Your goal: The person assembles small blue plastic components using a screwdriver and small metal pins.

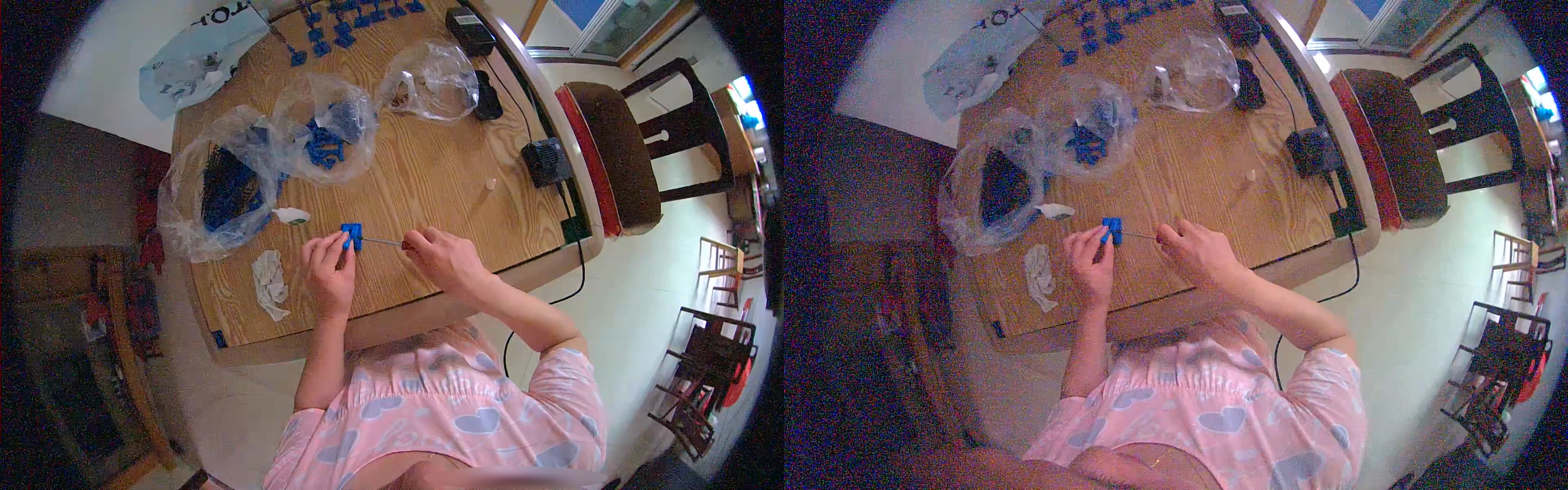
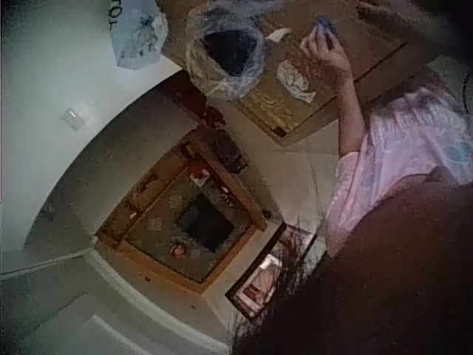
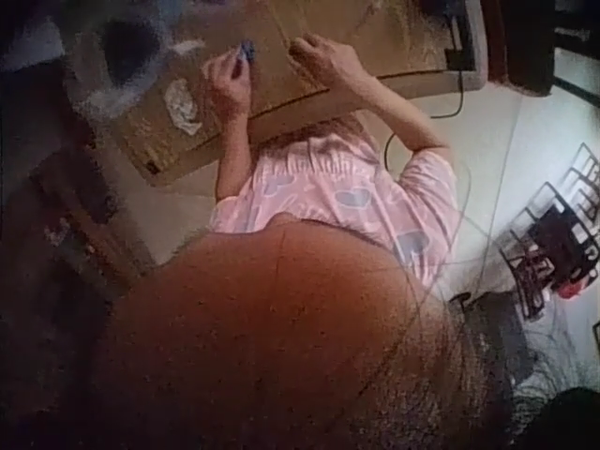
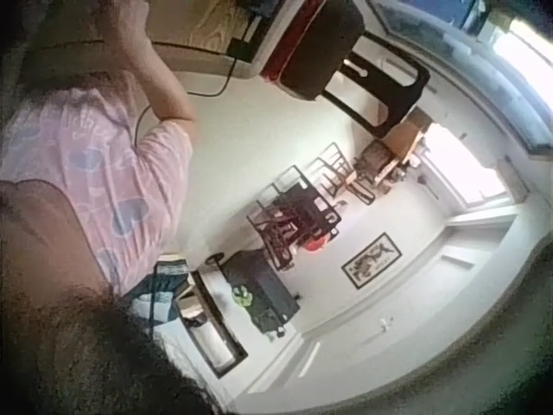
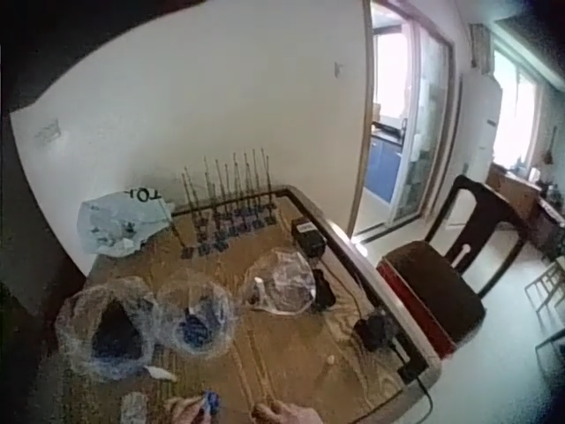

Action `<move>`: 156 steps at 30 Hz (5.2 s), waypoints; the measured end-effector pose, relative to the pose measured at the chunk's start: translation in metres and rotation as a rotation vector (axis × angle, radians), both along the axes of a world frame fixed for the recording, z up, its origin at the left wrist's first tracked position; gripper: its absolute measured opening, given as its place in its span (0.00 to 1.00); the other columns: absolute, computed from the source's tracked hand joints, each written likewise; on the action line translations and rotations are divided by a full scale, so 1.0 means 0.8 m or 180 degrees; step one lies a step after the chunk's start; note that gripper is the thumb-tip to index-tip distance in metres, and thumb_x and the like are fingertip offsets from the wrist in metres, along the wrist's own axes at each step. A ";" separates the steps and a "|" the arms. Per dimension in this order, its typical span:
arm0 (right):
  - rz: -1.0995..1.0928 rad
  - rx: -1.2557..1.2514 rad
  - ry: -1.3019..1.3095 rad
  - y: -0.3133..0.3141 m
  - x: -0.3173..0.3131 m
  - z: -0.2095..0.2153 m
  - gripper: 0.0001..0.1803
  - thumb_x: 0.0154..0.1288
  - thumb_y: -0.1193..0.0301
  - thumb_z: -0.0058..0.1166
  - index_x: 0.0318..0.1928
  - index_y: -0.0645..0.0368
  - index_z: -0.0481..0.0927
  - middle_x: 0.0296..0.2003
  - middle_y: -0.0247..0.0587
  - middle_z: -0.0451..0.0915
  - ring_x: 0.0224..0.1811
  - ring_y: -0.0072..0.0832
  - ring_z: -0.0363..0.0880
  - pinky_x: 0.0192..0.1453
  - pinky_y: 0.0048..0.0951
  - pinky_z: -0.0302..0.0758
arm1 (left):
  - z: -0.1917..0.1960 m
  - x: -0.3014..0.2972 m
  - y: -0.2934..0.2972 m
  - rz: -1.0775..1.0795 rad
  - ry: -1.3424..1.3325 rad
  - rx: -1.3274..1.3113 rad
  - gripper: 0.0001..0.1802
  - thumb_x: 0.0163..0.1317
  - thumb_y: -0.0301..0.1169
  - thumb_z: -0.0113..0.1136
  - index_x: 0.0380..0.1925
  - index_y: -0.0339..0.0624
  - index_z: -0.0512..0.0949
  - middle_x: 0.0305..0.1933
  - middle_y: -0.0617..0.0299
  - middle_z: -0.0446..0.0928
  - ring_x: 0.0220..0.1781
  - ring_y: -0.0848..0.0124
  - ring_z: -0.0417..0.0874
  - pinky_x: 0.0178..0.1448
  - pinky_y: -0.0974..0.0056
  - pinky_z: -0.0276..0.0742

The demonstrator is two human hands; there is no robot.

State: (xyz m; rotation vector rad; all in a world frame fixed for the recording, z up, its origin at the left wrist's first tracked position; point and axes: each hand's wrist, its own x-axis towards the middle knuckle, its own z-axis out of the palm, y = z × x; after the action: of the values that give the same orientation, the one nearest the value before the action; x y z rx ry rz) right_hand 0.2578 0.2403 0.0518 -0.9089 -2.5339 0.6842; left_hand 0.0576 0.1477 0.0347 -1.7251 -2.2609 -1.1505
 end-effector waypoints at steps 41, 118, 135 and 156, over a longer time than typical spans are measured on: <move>-0.0025 -0.0304 0.0125 0.014 0.003 0.004 0.08 0.64 0.67 0.53 0.43 0.51 0.77 0.34 0.42 0.71 0.39 0.41 0.73 0.42 0.38 0.73 | 0.003 -0.007 0.001 0.0076 0.0339 -0.0261 0.16 0.44 0.24 0.69 0.37 0.45 0.83 0.38 0.65 0.79 0.46 0.61 0.74 0.54 0.57 0.70; 0.0085 -0.0625 -0.0165 0.029 -0.004 0.008 0.14 0.64 0.59 0.50 0.43 0.54 0.71 0.30 0.49 0.75 0.35 0.47 0.79 0.35 0.44 0.76 | 0.001 -0.021 -0.008 -0.0096 0.0784 -0.0254 0.12 0.50 0.27 0.68 0.37 0.47 0.83 0.33 0.63 0.78 0.44 0.61 0.75 0.53 0.56 0.71; 0.0506 -0.0622 -0.0219 0.057 -0.013 0.020 0.15 0.64 0.57 0.52 0.38 0.57 0.74 0.28 0.46 0.75 0.33 0.45 0.78 0.35 0.43 0.74 | -0.002 -0.025 -0.008 -0.0119 0.0860 -0.0163 0.15 0.46 0.25 0.70 0.37 0.47 0.84 0.34 0.63 0.79 0.43 0.61 0.76 0.51 0.56 0.73; 0.0071 0.0765 -0.0123 0.061 0.010 -0.026 0.11 0.59 0.65 0.54 0.43 0.49 0.74 0.36 0.39 0.69 0.43 0.37 0.69 0.46 0.36 0.70 | 0.000 -0.027 -0.009 -0.0119 0.0495 -0.0188 0.14 0.48 0.25 0.68 0.38 0.47 0.83 0.37 0.63 0.77 0.43 0.61 0.75 0.53 0.57 0.70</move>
State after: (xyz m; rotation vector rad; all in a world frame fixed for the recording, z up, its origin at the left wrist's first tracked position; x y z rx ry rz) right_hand 0.2661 0.2889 0.0309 -0.8184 -2.5927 0.3603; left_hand 0.0357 0.1405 0.0350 -1.8166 -2.2004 -0.9287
